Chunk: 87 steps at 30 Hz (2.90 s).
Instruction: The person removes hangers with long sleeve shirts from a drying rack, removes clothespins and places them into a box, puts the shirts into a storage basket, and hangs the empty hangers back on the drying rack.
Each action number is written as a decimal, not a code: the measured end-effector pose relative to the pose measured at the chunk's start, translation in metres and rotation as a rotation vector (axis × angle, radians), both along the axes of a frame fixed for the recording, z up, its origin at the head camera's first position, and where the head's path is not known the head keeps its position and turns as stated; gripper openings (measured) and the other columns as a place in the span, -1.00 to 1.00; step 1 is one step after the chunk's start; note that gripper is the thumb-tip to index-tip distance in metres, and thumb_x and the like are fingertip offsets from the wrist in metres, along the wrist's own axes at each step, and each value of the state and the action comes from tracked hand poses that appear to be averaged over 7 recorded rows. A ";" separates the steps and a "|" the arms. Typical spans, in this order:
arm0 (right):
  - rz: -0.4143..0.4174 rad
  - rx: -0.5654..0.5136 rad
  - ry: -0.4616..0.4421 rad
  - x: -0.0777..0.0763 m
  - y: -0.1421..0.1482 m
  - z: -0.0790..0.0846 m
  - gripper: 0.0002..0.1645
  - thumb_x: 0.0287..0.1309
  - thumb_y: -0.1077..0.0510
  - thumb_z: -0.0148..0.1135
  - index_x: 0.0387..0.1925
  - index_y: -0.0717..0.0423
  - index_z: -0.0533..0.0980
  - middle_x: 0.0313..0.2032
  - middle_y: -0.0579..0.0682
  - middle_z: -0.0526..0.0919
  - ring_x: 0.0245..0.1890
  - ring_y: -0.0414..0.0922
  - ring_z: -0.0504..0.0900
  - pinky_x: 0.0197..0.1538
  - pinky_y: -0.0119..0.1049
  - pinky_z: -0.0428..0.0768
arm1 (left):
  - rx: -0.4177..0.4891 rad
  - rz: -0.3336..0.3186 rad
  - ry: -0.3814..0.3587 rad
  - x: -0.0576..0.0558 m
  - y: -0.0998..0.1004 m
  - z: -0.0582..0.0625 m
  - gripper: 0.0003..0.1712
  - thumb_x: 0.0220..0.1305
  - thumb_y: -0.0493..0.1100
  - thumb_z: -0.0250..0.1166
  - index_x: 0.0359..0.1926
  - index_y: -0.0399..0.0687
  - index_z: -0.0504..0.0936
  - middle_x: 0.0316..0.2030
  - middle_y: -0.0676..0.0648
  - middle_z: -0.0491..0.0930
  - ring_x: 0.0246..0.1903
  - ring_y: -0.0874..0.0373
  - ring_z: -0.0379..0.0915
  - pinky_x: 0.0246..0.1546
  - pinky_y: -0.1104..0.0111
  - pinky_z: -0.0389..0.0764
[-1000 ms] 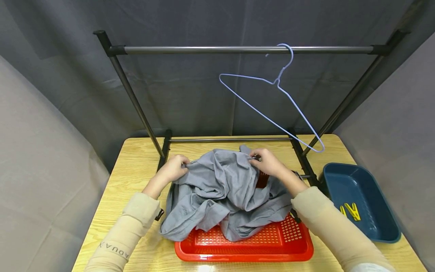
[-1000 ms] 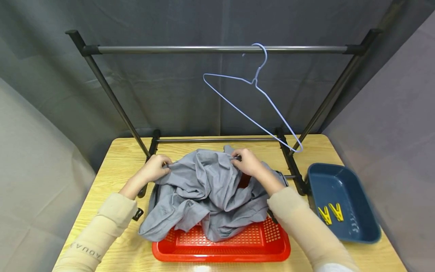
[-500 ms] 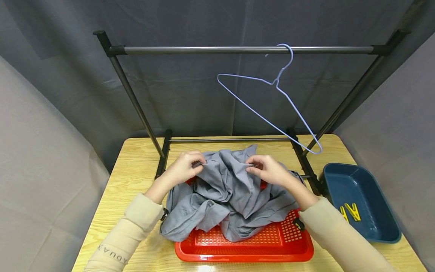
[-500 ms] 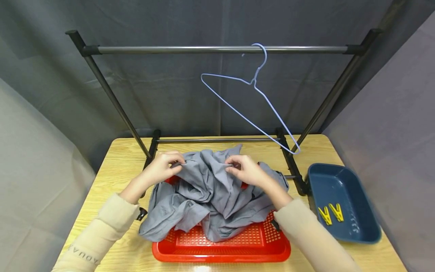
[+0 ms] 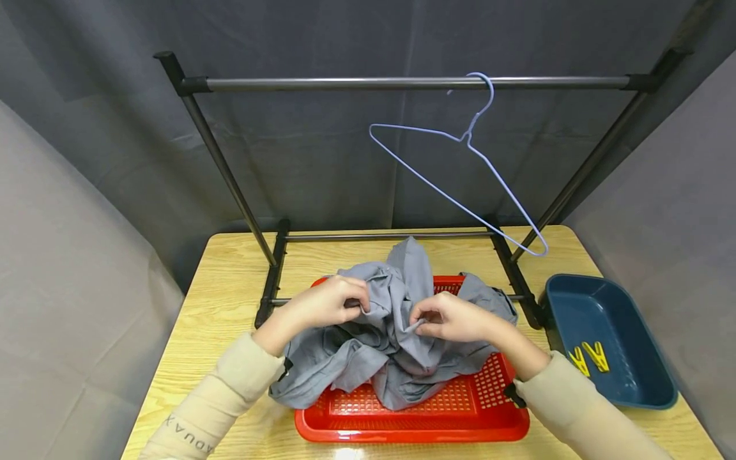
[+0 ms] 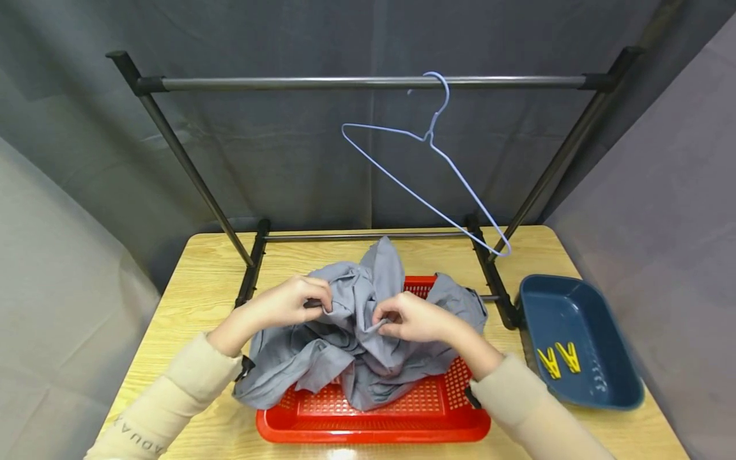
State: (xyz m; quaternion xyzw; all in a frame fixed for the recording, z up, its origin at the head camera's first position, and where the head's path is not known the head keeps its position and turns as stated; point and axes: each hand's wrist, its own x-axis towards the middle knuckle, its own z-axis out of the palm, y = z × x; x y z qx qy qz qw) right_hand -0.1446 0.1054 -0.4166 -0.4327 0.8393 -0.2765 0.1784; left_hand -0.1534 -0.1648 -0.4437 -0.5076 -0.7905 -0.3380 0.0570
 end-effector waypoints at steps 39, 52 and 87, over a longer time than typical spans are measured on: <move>0.001 0.152 -0.217 -0.021 0.001 -0.001 -0.79 0.27 0.16 0.04 -0.25 0.21 0.53 -0.32 0.05 0.60 -0.31 -0.12 0.54 -0.25 -0.34 0.51 | -0.164 0.135 -0.290 -0.009 -0.017 -0.028 -0.86 0.22 -0.31 0.12 -0.23 -0.24 0.57 -0.33 -0.07 0.58 -0.32 0.18 0.46 -0.25 0.38 0.49; -0.523 -0.179 0.213 -0.063 0.002 -0.010 -0.82 0.19 0.29 0.10 -0.23 0.35 0.53 -0.31 0.18 0.61 -0.32 0.05 0.57 -0.32 -0.23 0.53 | -0.025 0.799 -0.378 -0.020 -0.066 -0.087 -0.89 0.00 -0.37 0.16 -0.38 -0.28 0.43 -0.50 -0.13 0.42 -0.49 0.04 0.33 -0.47 0.29 0.37; -0.437 -0.201 0.168 -0.044 0.008 -0.008 -0.91 0.18 0.30 0.08 -0.31 0.25 0.50 -0.33 0.08 0.57 -0.40 -0.13 0.48 -0.40 -0.34 0.45 | 0.318 1.005 -0.215 0.002 -0.078 -0.047 -0.91 0.05 -0.35 0.08 -0.39 -0.23 0.52 -0.55 -0.13 0.50 -0.63 0.11 0.33 -0.59 0.34 0.35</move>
